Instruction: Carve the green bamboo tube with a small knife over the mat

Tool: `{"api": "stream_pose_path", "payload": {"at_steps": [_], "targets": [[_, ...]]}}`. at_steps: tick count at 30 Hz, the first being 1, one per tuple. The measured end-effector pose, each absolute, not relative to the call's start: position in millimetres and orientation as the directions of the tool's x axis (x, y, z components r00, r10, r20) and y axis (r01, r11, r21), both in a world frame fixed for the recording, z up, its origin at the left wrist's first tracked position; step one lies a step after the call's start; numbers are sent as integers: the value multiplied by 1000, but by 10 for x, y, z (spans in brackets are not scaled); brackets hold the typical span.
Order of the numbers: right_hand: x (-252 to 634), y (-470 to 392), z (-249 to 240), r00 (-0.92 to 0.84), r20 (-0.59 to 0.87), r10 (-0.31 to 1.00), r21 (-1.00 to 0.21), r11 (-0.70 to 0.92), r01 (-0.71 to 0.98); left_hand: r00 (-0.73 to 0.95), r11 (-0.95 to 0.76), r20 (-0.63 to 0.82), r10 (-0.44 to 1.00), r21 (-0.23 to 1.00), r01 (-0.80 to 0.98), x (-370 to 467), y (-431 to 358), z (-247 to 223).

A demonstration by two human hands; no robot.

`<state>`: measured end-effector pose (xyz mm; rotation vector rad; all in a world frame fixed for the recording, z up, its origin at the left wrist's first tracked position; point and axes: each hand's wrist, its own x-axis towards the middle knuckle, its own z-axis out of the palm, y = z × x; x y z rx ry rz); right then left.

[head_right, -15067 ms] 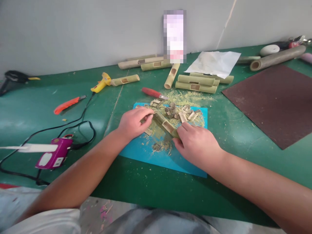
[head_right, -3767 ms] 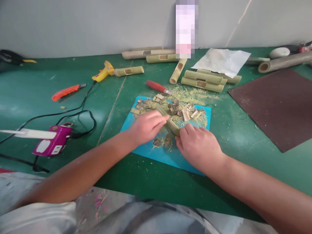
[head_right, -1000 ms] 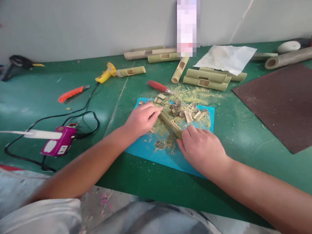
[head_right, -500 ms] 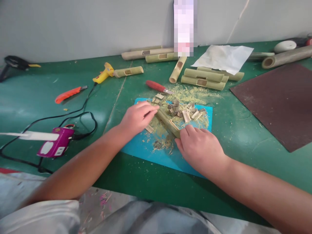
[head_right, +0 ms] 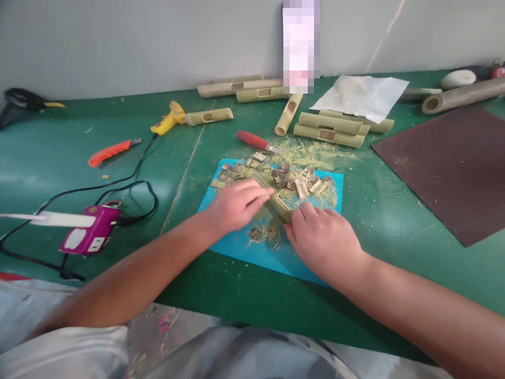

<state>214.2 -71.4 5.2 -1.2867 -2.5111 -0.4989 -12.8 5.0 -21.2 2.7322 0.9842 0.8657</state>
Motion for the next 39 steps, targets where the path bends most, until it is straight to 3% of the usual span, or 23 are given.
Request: {"api": "stream_pose_path", "payload": {"at_steps": [3, 8, 13, 19, 23, 27, 31, 35, 39], "targets": [[2144, -709, 43, -565, 393, 726, 179, 542, 821, 569, -752, 516, 640, 269, 602, -150, 67, -218], [2141, -703, 28, -568, 391, 724, 188, 541, 820, 620, -771, 465, 632, 294, 565, -162, 65, -223], [2135, -714, 37, -574, 389, 721, 194, 545, 816, 603, -755, 477, 639, 240, 610, -177, 76, -228], [2134, -705, 40, -570, 397, 720, 203, 536, 819, 550, -741, 528, 647, 265, 617, -201, 119, -256], [2132, -706, 38, -573, 385, 723, 210, 536, 817, 590, -758, 486, 645, 306, 576, -208, 133, -246], [2138, -717, 35, -568, 385, 727, 201, 534, 821, 520, -701, 515, 682, 256, 666, -242, 161, -226], [2146, -722, 31, -572, 390, 722, 191, 544, 817, 584, -741, 494, 644, 214, 636, -220, 121, -231], [2146, -725, 33, -564, 401, 722, 192, 536, 822, 551, -730, 523, 651, 230, 644, -161, 56, -225], [2134, -723, 47, -573, 395, 719, 188, 547, 816, 632, -777, 463, 621, 257, 575, -124, 12, -207]]}}
